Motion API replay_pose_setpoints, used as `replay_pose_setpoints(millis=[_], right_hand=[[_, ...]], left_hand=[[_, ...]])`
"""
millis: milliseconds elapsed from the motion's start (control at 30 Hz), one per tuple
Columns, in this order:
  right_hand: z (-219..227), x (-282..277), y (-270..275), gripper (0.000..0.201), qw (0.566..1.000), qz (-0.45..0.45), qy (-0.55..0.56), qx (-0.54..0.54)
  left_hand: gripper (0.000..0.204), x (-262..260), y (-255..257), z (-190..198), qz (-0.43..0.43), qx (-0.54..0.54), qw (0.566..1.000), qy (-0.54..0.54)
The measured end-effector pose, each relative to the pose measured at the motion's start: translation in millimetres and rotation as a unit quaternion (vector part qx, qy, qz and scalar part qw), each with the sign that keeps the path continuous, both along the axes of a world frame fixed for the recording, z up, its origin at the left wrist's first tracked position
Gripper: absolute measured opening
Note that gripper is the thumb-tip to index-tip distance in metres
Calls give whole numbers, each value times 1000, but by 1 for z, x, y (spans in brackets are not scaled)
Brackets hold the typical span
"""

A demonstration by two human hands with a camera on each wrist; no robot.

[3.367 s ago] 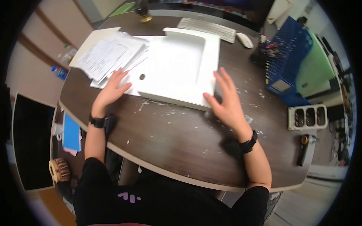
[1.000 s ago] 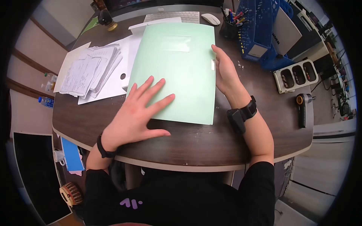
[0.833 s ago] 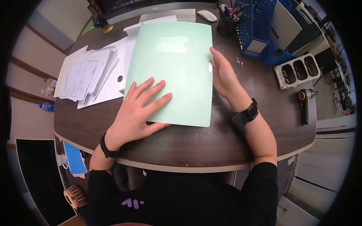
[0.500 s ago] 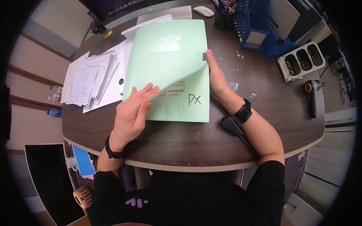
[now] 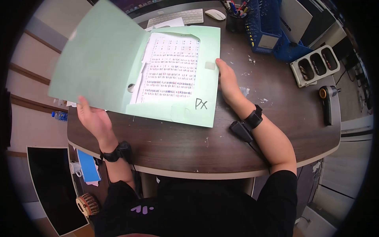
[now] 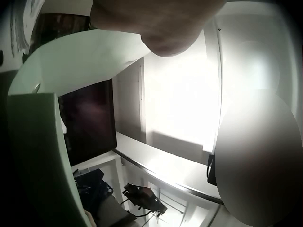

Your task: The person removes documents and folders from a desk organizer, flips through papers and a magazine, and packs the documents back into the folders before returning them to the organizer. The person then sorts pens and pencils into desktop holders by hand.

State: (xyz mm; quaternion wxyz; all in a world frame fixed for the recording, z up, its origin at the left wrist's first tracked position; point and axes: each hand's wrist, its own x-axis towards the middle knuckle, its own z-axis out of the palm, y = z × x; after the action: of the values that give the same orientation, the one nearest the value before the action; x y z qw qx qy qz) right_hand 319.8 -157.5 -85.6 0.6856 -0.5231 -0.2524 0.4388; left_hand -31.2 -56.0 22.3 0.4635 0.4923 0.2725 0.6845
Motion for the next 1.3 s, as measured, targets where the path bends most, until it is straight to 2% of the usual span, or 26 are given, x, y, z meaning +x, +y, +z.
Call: replay_pose_setpoints(millis=[33,67,100,133,167,200,233,267,300,367,400,467,500,533,567,700,767,800,833,900,933,1000,1133,1200,1233,1300], right_hand=[[3,0,0,48,1000,3,2,1],[7,0,-2,49,1000,9,-9,2],[9,0,-2,49,1000,15,-20,3],[7,0,-1,49,1000,9,-23,-5],[5,4,-1,49,1000,13,-21,-6],[3,7,-1,49,999,13,-25,-16],[2,8,-1,49,999,14,-30,-26],[5,6,-1,48,999,17,-28,-18],[8,5,-1,48,999,20,-27,-19],[13,2,-2,48,1000,16,-18,-19],[11,3,-2,49,999,19,-22,-20],[10,4,-1,49,999,19,-23,-15],[10,4,-1,50,999,18,-26,-13],[10,5,-1,50,999,19,-26,-12],[9,5,-1,50,999,21,-30,-15],[17,4,-4,50,998,32,-40,-30],[19,2,-4,50,998,27,-49,-33],[19,2,-4,49,997,21,-58,-36],[15,5,-2,49,998,20,-57,-36],[1,10,3,47,998,20,-63,9],[2,7,3,47,998,19,-62,8],[8,2,4,45,995,-19,-90,30],[13,3,2,43,996,-5,-87,22],[11,5,1,42,995,-6,-96,32],[10,6,1,42,995,-7,-97,32],[9,10,1,41,994,5,-109,28]], left_hand=[[47,-5,5,-9,3,1,1000,2],[53,-7,11,-17,108,51,984,136],[61,-11,19,-27,208,99,936,266],[83,-16,25,-32,301,117,873,364],[83,-22,26,-36,304,115,872,366],[85,-30,28,-38,327,99,784,518],[87,-31,25,-31,339,79,672,653],[88,-33,19,-20,292,51,606,738],[88,-31,14,-7,293,49,604,740],[77,-22,2,14,268,82,519,808],[77,-19,2,18,268,80,518,809],[47,-9,9,27,143,183,545,805],[47,1,13,34,144,182,545,806],[35,17,15,43,27,85,574,814],[33,30,18,46,-92,-14,589,803],[48,66,34,34,-100,75,610,782],[58,85,30,41,-126,14,666,736],[63,87,39,30,-118,15,691,713],[63,89,43,30,-118,16,691,713],[64,90,50,29,-190,-120,736,638],[64,88,56,25,-191,-120,735,639],[62,85,65,13,-251,-159,745,597],[55,90,55,20,-310,-160,763,544],[52,88,55,14,-317,-90,781,530],[52,88,51,14,-317,-90,782,529],[45,88,41,17,-304,-141,813,476]])
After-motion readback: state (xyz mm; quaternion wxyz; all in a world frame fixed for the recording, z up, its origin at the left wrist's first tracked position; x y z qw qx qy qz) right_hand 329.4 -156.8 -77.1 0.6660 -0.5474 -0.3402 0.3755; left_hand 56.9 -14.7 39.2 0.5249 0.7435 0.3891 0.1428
